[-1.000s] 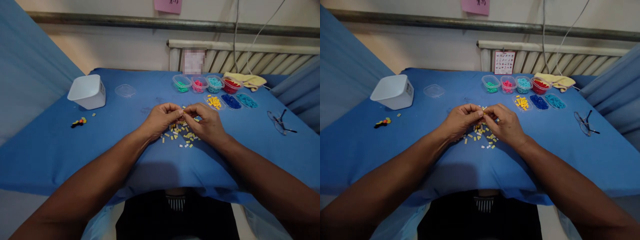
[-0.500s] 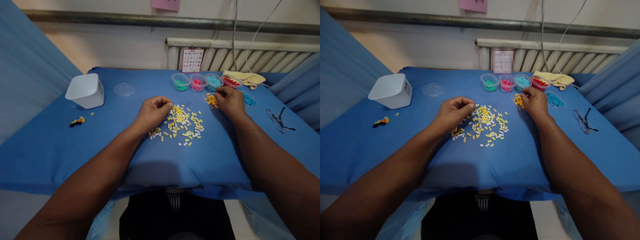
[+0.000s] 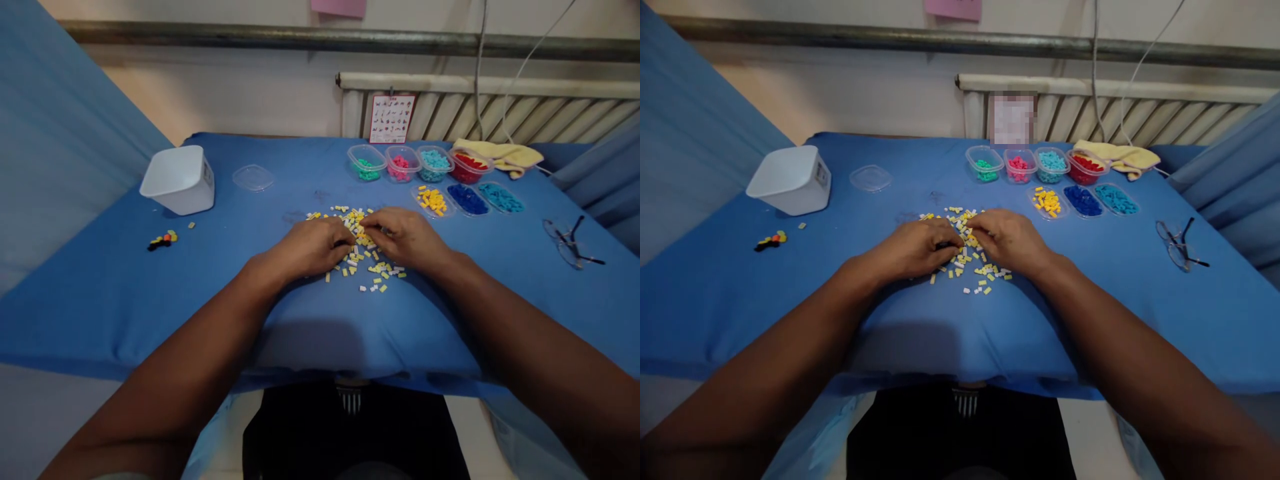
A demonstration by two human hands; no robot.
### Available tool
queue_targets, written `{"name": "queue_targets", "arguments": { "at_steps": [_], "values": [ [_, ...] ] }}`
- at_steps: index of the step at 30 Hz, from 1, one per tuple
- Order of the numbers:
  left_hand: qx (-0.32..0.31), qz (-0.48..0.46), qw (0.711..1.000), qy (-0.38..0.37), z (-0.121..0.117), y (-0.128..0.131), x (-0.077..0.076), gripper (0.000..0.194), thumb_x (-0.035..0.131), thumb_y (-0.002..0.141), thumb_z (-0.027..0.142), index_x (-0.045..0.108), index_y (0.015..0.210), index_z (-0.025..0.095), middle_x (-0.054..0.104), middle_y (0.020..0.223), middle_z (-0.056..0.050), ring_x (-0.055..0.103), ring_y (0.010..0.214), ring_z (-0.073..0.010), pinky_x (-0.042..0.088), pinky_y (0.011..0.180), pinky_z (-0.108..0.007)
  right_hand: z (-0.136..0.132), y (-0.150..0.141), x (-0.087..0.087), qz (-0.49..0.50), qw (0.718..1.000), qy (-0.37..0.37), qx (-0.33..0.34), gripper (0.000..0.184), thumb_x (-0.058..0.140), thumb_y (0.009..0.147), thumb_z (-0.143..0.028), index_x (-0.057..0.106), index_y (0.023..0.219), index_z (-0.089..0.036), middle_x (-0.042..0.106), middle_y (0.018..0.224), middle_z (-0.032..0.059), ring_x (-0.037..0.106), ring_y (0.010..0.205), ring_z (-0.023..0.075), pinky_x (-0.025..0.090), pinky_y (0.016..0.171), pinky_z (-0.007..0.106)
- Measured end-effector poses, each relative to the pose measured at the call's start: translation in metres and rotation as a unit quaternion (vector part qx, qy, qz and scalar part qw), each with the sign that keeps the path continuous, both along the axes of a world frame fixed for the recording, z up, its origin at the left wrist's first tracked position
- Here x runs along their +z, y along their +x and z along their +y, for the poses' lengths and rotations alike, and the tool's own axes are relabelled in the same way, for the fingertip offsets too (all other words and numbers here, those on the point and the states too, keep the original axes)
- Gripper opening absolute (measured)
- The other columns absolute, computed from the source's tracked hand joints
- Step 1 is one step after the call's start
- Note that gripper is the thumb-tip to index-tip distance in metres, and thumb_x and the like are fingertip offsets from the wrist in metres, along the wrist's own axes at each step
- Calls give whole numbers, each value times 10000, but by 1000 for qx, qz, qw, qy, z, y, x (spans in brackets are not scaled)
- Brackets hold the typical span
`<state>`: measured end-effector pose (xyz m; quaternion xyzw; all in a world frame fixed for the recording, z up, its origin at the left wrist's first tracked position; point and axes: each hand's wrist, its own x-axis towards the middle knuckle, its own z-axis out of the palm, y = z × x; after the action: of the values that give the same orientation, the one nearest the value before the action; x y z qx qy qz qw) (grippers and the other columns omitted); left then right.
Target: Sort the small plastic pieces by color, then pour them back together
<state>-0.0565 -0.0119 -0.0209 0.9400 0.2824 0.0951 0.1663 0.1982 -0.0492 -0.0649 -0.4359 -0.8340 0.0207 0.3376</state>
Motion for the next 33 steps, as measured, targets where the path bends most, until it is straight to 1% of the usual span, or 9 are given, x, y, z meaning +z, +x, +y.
{"name": "queue_targets", "arguments": {
  "at_steps": [3,8,14,20,25,27,29,31,33],
  "values": [
    [-4,24,1000,15,-4,1,3,256,607,1053,215,836,1168,214,799,1194,-78,726,1070,-246,521,941,-357,1,-5,0,-60,998,-30,11,188,661,1066,-217,837,1133,-221,859,1086,102,773,998,286,576,922,410],
    [3,32,999,2,-8,4,6,208,623,1046,192,821,1109,195,797,1175,-79,729,1045,-235,526,912,-336,-4,1,13,-121,989,-80,-6,236,638,1063,-205,846,1172,-223,851,1071,89,754,998,278,545,876,374],
    [10,44,999,-1,-8,6,6,229,621,1035,215,839,1103,207,809,1136,-86,739,1055,-256,521,911,-339,-5,-6,20,-195,976,-99,-22,288,580,1099,-227,847,1208,-221,834,1119,121,733,1057,306,540,937,412],
    [31,32,998,-35,-6,7,5,173,666,925,187,820,997,216,800,999,-59,703,907,-227,470,799,-314,2,-7,16,-207,969,-125,-44,235,642,1082,-242,844,1203,-245,835,1116,103,735,1066,287,537,944,392],
    [28,-10,995,-94,-4,4,1,136,683,842,148,772,928,204,747,853,-12,621,744,-176,385,676,-305,3,-4,13,-194,977,-85,-36,239,608,1124,-300,834,1099,-229,811,1047,122,719,1025,302,537,943,425],
    [44,-74,985,-152,-1,3,-2,126,687,826,145,755,920,193,716,803,1,593,693,-153,386,657,-291,0,-4,15,-146,988,-48,-25,238,610,1126,-325,819,1084,-221,803,1071,136,715,1044,319,537,955,450],
    [71,-163,958,-223,2,4,-3,100,707,822,159,735,916,179,694,784,6,577,669,-133,412,656,-273,-4,-5,18,-65,997,-27,-12,199,631,1115,-333,795,1084,-226,803,1079,124,724,1031,308,542,935,443],
    [97,-246,923,-279,5,7,-5,90,744,820,183,716,903,165,680,778,8,566,665,-115,441,666,-259,-10,-7,20,12,999,-43,-1,148,658,1102,-326,769,1070,-233,806,1017,88,733,940,268,546,861,400],
    [116,-291,898,-309,9,9,-6,109,774,819,204,706,890,156,667,770,8,557,662,-104,454,668,-252,-16,-9,20,53,995,-81,9,116,685,1089,-322,750,1046,-236,798,932,51,719,826,226,532,775,356]
  ]
}}
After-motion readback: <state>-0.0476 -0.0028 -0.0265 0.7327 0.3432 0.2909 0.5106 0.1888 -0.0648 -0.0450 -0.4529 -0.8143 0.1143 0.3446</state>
